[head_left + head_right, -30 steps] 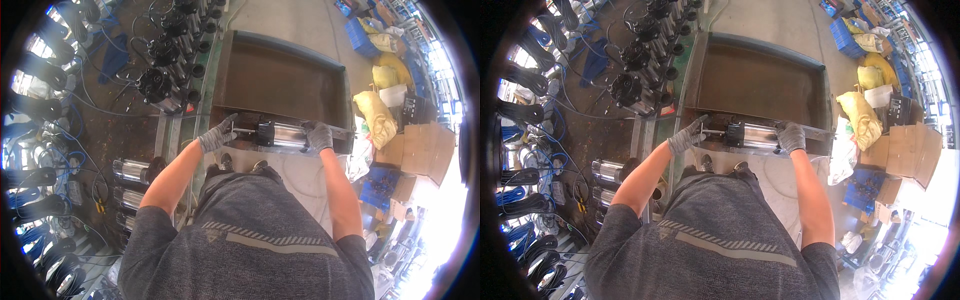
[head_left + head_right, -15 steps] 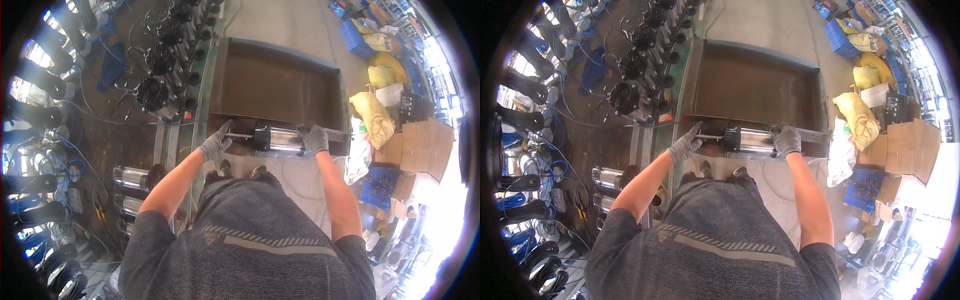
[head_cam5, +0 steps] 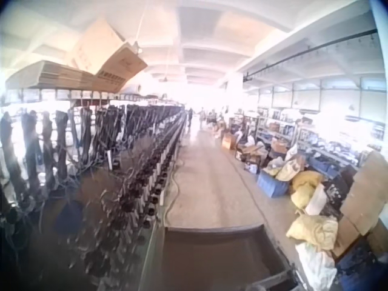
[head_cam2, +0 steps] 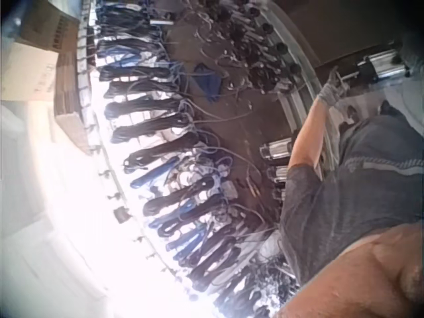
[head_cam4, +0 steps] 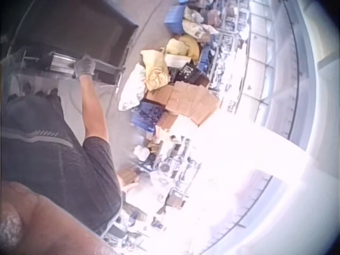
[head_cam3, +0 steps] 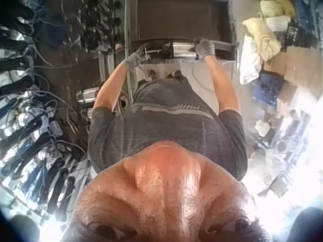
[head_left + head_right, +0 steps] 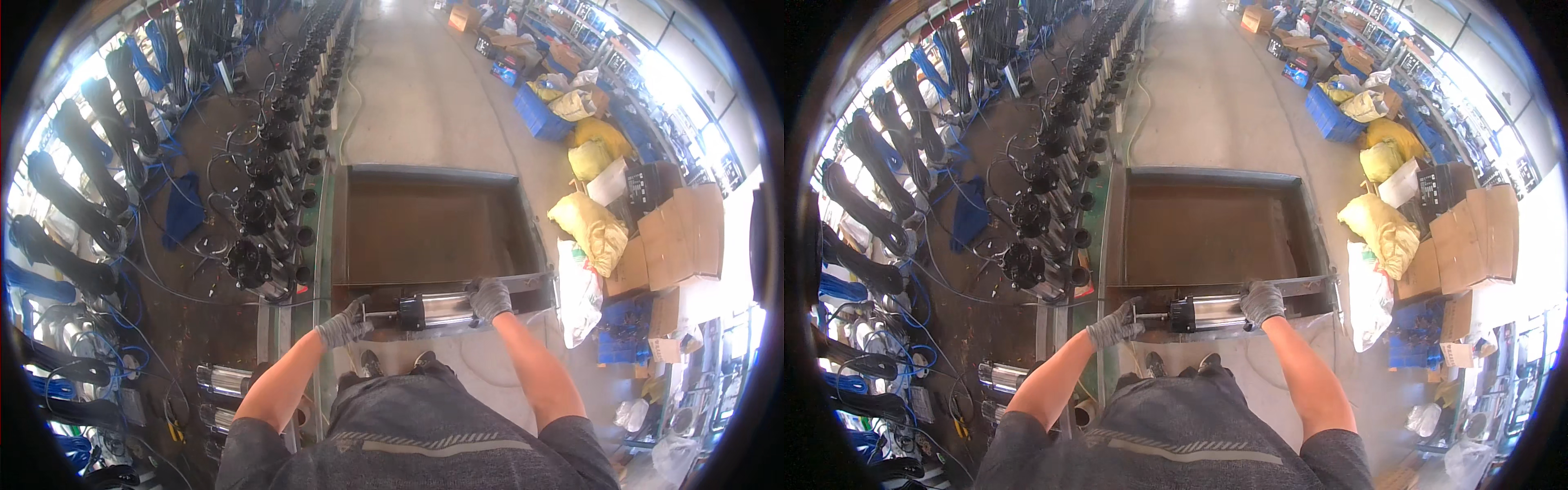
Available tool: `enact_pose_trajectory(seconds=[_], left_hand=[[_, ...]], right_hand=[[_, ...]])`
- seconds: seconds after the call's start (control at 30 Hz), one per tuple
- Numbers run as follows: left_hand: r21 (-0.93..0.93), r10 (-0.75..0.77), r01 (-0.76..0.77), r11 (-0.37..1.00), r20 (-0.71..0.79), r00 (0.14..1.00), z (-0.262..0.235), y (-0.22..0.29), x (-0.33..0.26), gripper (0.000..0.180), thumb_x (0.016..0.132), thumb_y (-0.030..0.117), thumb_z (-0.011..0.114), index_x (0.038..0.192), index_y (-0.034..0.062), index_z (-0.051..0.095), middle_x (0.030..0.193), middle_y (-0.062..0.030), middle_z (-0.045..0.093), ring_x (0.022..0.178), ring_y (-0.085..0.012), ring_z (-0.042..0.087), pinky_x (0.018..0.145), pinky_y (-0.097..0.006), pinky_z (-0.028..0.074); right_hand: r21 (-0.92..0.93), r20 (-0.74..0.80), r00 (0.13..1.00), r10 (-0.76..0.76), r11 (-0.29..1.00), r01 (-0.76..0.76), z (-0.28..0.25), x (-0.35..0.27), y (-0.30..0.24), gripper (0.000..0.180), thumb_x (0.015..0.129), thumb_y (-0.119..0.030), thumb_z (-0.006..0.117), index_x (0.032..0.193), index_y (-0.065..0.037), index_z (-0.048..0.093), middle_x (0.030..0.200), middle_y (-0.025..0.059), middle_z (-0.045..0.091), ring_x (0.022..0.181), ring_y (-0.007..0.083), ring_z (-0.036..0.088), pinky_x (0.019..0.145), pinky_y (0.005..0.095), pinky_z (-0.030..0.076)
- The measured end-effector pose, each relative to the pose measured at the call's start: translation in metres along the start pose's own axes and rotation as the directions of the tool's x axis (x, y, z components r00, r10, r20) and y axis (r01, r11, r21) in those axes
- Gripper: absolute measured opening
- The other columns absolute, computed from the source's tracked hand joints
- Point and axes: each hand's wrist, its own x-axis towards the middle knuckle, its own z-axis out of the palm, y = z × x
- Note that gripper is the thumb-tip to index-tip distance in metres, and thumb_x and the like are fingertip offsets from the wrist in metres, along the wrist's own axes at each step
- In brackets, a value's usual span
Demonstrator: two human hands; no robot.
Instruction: The person tests submersible pump components by mounting each cylinder into a testing clamp over a water tank, attaching an air line, submerging the unit, lifting it back out, and removing it before repeating the process on subsequent units.
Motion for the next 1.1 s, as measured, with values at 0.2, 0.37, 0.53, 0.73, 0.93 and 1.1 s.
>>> enact_pose_trajectory(seconds=[0.2, 0.37, 0.53, 0.73, 0.93, 1.1], left_hand=[[0.737, -0.021, 0.114, 0.666, -0.134, 0.991, 0.012, 0.015, 0.011, 0.03, 0.099, 0.021, 0.073, 0.126, 0.0082, 0.067, 0.093, -0.0047, 0.073, 0.088, -0.0172, 0.07, 0.077, -0.034, 0.055], [-0.286, -0.171, 0.181, 0.941, 0.06, 0.983, 0.004, 0.01, -0.001, 0.036, 0.099, 0.019, 0.074, 0.131, 0.0058, 0.065, 0.102, -0.0057, 0.074, 0.089, -0.0129, 0.067, 0.077, -0.03, 0.055], [0.532, 0.08, -0.026, 0.846, -0.078, 0.994, 0.009, 0.021, 0.001, 0.028, 0.101, 0.027, 0.067, 0.122, 0.0081, 0.067, 0.101, -0.0142, 0.076, 0.094, -0.0291, 0.073, 0.078, -0.044, 0.056], [0.923, 0.031, 0.072, 0.379, -0.09, 0.995, 0.003, 0.019, 0.013, 0.045, 0.099, 0.05, 0.062, 0.122, 0.0114, 0.069, 0.096, -0.0232, 0.075, 0.089, -0.0397, 0.072, 0.077, -0.05, 0.056], [0.376, -0.199, 0.247, 0.893, -0.161, 0.967, -0.013, 0.009, 0.026, 0.059, 0.095, 0.062, 0.067, 0.116, 0.0073, 0.069, 0.095, -0.0119, 0.078, 0.074, -0.0253, 0.072, 0.07, -0.041, 0.057], [-0.293, -0.44, 0.509, 0.809, 0.271, 0.856, -0.022, 0.014, 0.023, 0.069, 0.093, 0.063, 0.072, 0.13, 0.0056, 0.063, 0.098, -0.0097, 0.074, 0.079, -0.0143, 0.067, 0.075, -0.036, 0.056]], right_hand=[[-0.006, -0.012, 1.0, 0.001, 1.0, -0.001, -0.003, -0.001, -0.002, 0.022, 0.094, -0.026, 0.062, 0.101, -0.01, 0.076, 0.102, 0.0178, 0.076, 0.098, 0.0396, 0.072, 0.09, 0.0481, 0.056], [-0.061, -0.01, 0.999, -0.045, 0.997, 0.044, -0.003, -0.003, -0.001, 0.023, 0.096, -0.024, 0.055, 0.099, -0.01, 0.074, 0.105, 0.0172, 0.076, 0.101, 0.0399, 0.071, 0.093, 0.0491, 0.055], [-0.093, -0.033, 0.997, -0.067, 0.994, 0.064, -0.001, -0.003, -0.002, 0.024, 0.097, -0.025, 0.054, 0.101, -0.011, 0.073, 0.105, 0.0183, 0.075, 0.102, 0.0394, 0.072, 0.093, 0.0491, 0.054], [-0.057, 0.015, 0.999, -0.029, 0.998, 0.03, -0.004, -0.005, -0.003, 0.024, 0.097, -0.024, 0.055, 0.103, -0.011, 0.074, 0.105, 0.0195, 0.075, 0.102, 0.0396, 0.072, 0.093, 0.0495, 0.055], [-0.071, 0.064, 0.998, 0.019, 0.997, -0.014, -0.008, -0.003, -0.006, 0.025, 0.096, -0.027, 0.059, 0.106, -0.01, 0.074, 0.109, 0.0209, 0.075, 0.107, 0.0388, 0.071, 0.094, 0.0489, 0.055], [-0.043, 0.082, 0.996, 0.026, 0.999, -0.022, 0.0, -0.002, 0.003, 0.028, 0.095, -0.031, 0.062, 0.106, -0.009, 0.076, 0.107, 0.0223, 0.075, 0.105, 0.04, 0.072, 0.096, 0.0487, 0.055]])
